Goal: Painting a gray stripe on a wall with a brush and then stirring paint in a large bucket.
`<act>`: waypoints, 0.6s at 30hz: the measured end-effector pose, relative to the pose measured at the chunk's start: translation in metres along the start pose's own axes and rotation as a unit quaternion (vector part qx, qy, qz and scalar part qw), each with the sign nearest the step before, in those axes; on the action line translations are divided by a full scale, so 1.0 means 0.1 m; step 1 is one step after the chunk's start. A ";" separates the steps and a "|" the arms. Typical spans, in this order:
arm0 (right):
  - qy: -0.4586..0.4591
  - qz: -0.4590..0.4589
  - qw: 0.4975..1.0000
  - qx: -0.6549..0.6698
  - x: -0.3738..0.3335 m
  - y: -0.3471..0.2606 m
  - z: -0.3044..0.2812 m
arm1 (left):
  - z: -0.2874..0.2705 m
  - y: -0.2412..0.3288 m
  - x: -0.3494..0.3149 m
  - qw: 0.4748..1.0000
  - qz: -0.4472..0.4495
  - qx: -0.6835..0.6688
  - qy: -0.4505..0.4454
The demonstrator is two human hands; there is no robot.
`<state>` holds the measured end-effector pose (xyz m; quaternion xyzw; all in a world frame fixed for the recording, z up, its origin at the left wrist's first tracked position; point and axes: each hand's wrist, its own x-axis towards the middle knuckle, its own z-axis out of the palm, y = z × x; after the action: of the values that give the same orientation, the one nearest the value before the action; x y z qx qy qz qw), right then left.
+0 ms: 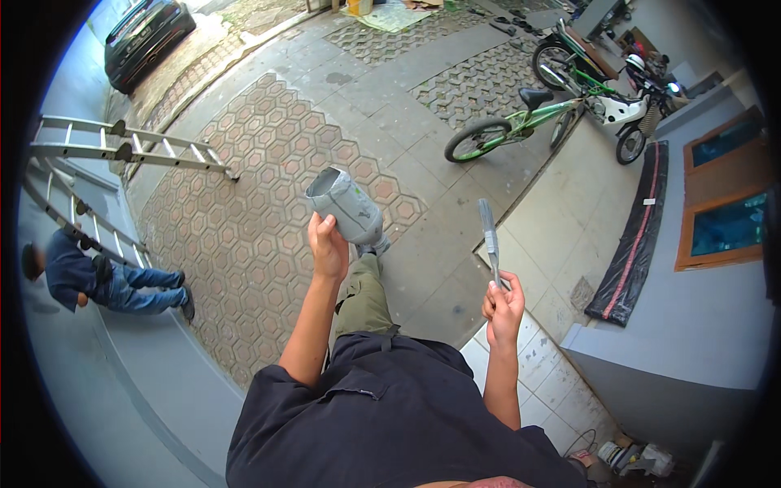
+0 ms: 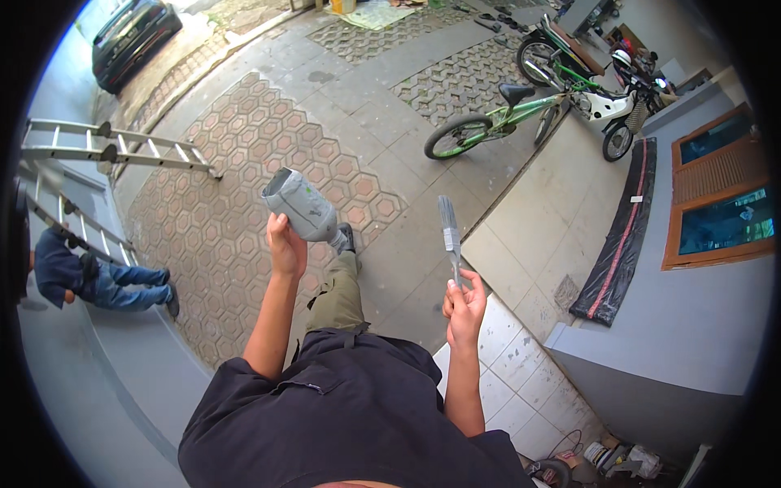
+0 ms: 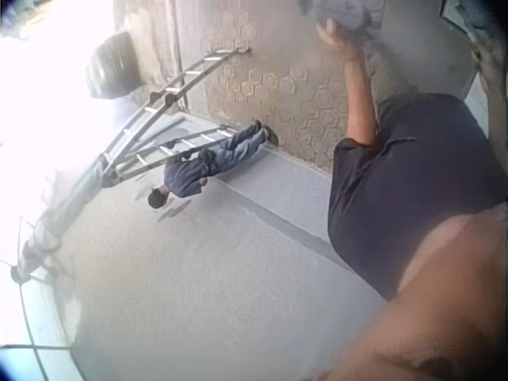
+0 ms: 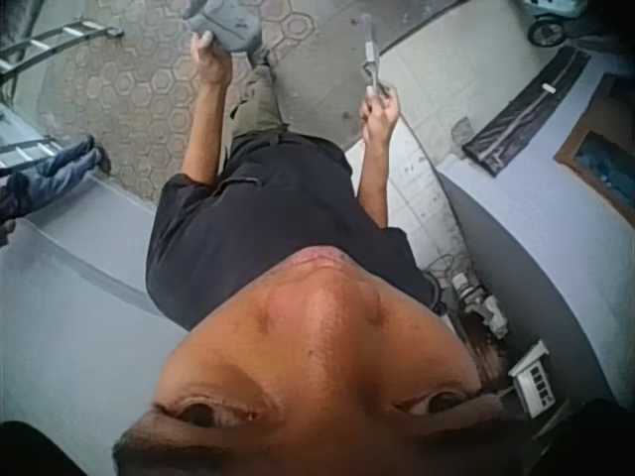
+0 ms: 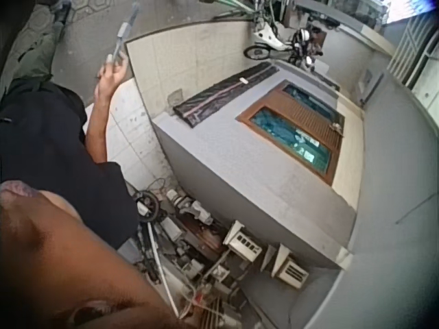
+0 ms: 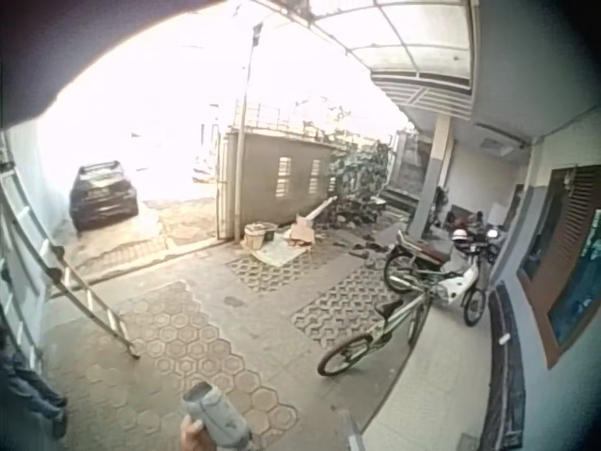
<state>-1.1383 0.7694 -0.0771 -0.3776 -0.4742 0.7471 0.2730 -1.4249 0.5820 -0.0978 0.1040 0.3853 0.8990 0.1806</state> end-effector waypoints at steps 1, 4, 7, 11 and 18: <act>0.006 -0.006 1.000 -0.005 0.32 -0.02 0.12 | -0.01 -0.09 0.36 1.000 -0.003 -0.008 -0.004; 0.021 -0.001 1.000 0.014 1.09 -0.27 0.48 | 0.00 -0.19 1.27 0.998 -0.009 0.057 -0.004; 0.118 -0.028 0.991 0.054 1.97 -0.64 0.82 | 0.16 -0.14 2.41 0.998 -0.024 0.059 -0.009; 0.174 -0.047 0.981 0.076 3.16 -0.88 1.00 | 0.25 0.02 3.54 0.998 -0.051 0.033 -0.010; 0.232 -0.017 0.971 0.047 5.49 -0.93 1.39 | 0.13 -0.41 5.47 0.994 -0.089 0.033 0.048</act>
<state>-1.5582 1.1574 -0.1231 -0.5198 -0.3685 0.6555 0.4055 -1.9106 0.8382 -0.0930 0.0324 0.4303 0.8703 0.2376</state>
